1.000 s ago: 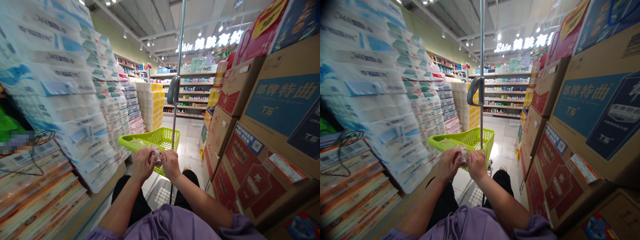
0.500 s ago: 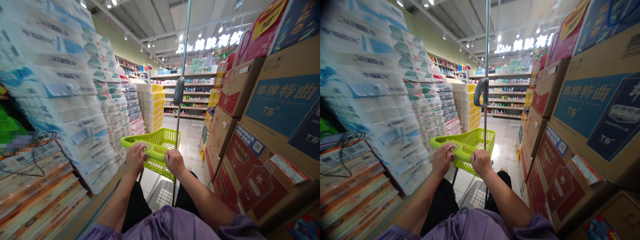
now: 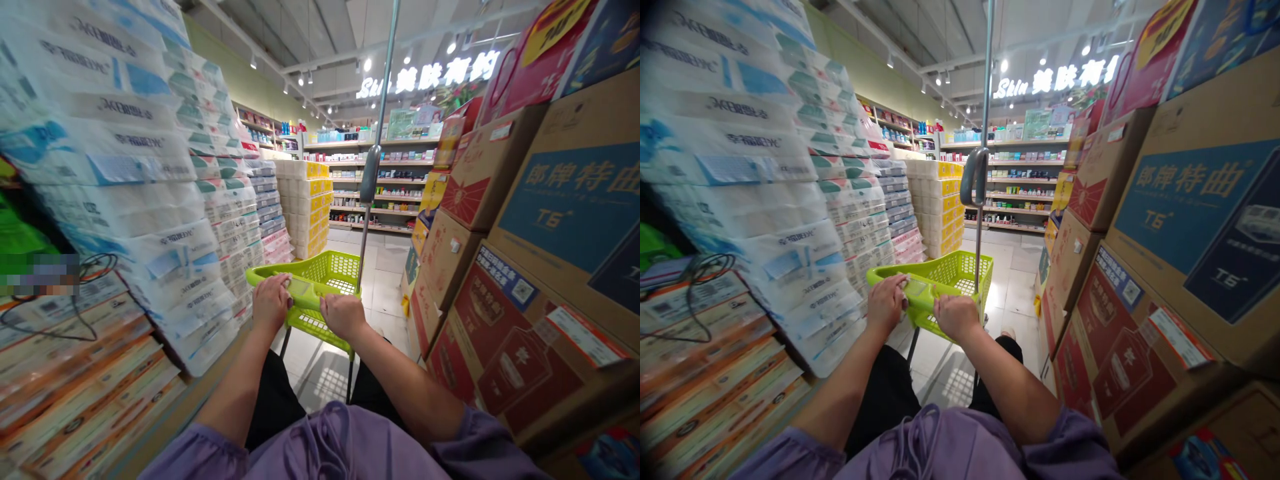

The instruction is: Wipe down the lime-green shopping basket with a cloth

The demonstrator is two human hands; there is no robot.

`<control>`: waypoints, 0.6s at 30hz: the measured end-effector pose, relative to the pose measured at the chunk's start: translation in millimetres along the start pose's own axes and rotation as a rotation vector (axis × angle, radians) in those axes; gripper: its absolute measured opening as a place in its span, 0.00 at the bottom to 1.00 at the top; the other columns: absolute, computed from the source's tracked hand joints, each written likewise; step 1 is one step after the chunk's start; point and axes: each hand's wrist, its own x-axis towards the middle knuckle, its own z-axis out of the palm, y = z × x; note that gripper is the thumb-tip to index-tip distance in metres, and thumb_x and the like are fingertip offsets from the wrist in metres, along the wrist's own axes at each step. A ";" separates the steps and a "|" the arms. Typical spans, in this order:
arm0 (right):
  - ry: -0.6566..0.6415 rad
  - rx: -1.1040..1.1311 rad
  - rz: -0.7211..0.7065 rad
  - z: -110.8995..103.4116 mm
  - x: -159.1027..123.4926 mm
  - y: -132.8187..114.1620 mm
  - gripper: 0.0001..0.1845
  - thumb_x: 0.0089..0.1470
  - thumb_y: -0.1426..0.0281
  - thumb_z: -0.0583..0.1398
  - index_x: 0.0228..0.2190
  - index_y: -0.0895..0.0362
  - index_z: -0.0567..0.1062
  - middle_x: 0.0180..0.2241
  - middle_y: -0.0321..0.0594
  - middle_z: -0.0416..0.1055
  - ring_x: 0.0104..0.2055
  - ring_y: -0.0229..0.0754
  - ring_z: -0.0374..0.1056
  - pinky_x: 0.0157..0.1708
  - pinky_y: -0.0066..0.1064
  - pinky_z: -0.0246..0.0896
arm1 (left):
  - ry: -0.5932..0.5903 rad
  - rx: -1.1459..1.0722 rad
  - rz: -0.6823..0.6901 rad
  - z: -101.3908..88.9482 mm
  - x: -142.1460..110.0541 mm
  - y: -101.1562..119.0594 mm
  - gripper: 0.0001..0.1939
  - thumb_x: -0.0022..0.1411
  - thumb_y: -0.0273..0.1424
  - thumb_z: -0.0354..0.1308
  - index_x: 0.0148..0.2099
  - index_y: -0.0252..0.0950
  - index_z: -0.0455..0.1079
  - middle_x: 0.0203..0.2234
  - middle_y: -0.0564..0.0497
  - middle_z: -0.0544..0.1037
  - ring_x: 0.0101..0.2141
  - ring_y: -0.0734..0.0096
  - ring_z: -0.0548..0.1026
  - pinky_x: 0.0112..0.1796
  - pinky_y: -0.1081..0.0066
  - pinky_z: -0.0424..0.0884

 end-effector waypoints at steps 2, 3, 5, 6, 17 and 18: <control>0.049 0.007 -0.013 0.7 -4.8 8.5 0.19 0.60 0.65 0.51 0.23 0.59 0.73 0.22 0.41 0.74 0.22 0.37 0.67 0.25 0.29 0.43 | 0.016 0.005 -0.053 -0.7 1.0 -14.8 0.19 0.61 0.27 0.43 0.50 0.37 0.70 0.47 0.47 0.76 0.49 0.60 0.70 0.54 0.57 0.60; 0.077 0.011 -0.022 0.6 -7.2 13.0 0.19 0.60 0.65 0.52 0.22 0.58 0.72 0.21 0.40 0.74 0.21 0.36 0.66 0.25 0.29 0.42 | 0.019 0.010 -0.070 -0.8 1.1 -20.0 0.19 0.61 0.27 0.43 0.48 0.37 0.70 0.46 0.47 0.77 0.49 0.59 0.70 0.54 0.57 0.60; 0.136 0.017 -0.046 -0.5 -11.9 22.0 0.18 0.59 0.65 0.52 0.21 0.58 0.72 0.19 0.39 0.73 0.21 0.35 0.64 0.26 0.30 0.41 | 0.012 0.027 -0.094 -1.0 1.6 -26.5 0.18 0.59 0.27 0.43 0.46 0.37 0.71 0.44 0.46 0.77 0.50 0.58 0.70 0.54 0.55 0.59; 0.163 0.018 -0.058 -1.3 -14.1 26.2 0.18 0.59 0.66 0.53 0.20 0.57 0.72 0.19 0.38 0.72 0.20 0.35 0.63 0.26 0.30 0.41 | 0.003 0.037 -0.099 -1.1 2.2 -28.3 0.17 0.59 0.27 0.43 0.44 0.38 0.71 0.43 0.46 0.77 0.50 0.57 0.70 0.54 0.54 0.59; 0.293 0.075 -0.084 -5.9 -23.0 38.0 0.19 0.58 0.68 0.52 0.18 0.56 0.69 0.17 0.35 0.69 0.20 0.34 0.60 0.28 0.32 0.41 | -0.103 0.184 -0.088 -11.0 14.8 -53.1 0.15 0.58 0.30 0.44 0.34 0.38 0.72 0.37 0.45 0.79 0.47 0.55 0.71 0.55 0.52 0.56; 0.304 0.080 -0.084 -4.8 -22.4 37.2 0.19 0.58 0.68 0.52 0.17 0.56 0.69 0.16 0.35 0.69 0.20 0.34 0.59 0.28 0.32 0.41 | -0.095 0.188 -0.084 -11.0 14.5 -52.8 0.15 0.59 0.30 0.43 0.34 0.38 0.72 0.36 0.45 0.78 0.46 0.56 0.71 0.54 0.53 0.57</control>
